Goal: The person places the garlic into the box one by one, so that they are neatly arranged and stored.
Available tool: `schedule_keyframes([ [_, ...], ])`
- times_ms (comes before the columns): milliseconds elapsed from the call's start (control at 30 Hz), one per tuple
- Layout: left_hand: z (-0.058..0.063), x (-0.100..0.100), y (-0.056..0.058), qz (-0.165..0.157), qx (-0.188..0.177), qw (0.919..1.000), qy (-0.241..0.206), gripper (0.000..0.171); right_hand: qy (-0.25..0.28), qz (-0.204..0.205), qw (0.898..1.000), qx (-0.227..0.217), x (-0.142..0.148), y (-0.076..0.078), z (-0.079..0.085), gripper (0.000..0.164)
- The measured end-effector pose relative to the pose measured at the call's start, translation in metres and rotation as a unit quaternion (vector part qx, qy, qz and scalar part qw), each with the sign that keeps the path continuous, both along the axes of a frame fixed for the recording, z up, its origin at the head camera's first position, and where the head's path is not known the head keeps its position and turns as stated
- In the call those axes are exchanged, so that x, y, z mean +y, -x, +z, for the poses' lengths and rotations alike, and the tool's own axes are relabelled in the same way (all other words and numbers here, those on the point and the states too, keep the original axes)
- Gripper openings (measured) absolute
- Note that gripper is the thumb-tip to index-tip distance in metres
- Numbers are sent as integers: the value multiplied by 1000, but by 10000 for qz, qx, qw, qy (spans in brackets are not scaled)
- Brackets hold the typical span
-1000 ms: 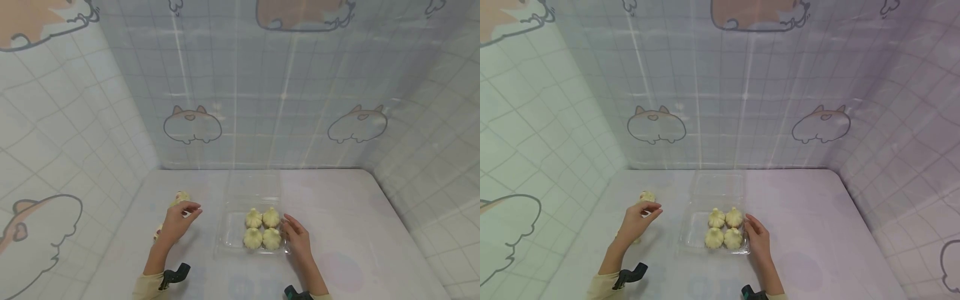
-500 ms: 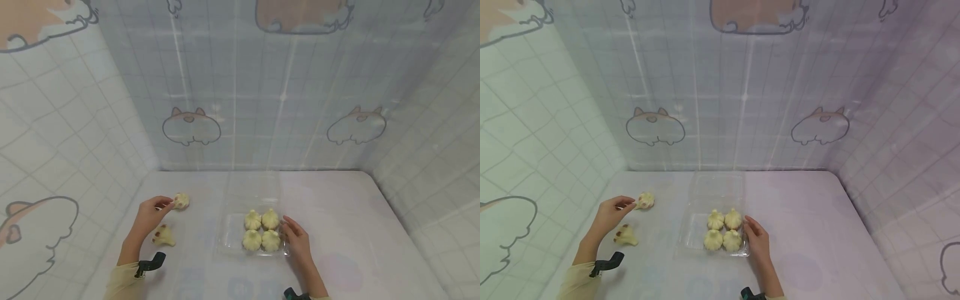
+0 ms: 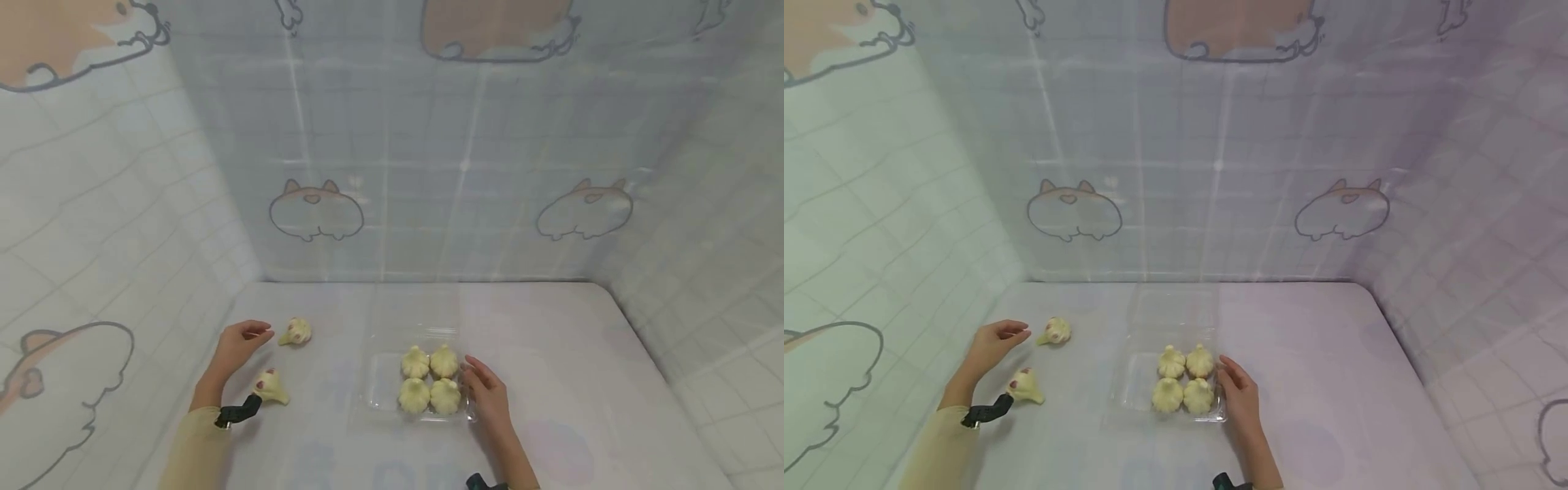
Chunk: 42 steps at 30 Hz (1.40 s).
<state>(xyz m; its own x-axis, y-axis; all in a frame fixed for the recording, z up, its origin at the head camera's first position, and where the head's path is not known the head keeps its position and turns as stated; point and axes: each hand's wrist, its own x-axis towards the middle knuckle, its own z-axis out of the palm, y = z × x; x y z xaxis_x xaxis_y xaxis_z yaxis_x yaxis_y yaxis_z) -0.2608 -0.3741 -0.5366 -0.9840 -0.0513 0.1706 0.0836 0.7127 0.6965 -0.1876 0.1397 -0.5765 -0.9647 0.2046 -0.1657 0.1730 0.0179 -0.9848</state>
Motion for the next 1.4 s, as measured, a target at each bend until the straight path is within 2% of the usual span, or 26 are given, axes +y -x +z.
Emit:
schedule_keyframes([
  [200,-13,-3,17,-185,-404,9980,-452,43,-42,22,10000,75,2,0,3,39],
  [367,-29,-6,18,-277,-983,9928,-618,50,-44,33,10000,55,-1,-2,2,39],
  [500,-40,-7,17,-262,-1199,9904,-640,53,-93,103,9999,-29,-2,-4,0,38],
  [733,-42,-2,22,-362,-1061,9919,-590,49,-41,59,10000,-41,-2,-4,-2,39],
  [933,-41,3,29,-414,-986,9939,-279,43,57,-54,9999,-67,-3,-2,0,40],
  [1067,-40,5,28,-329,-1031,9940,-134,39,32,-45,9999,-111,-3,-2,1,39],
  [1400,-36,2,26,-311,-894,9951,-279,40,-40,-41,9999,-125,-1,0,-2,40],
])
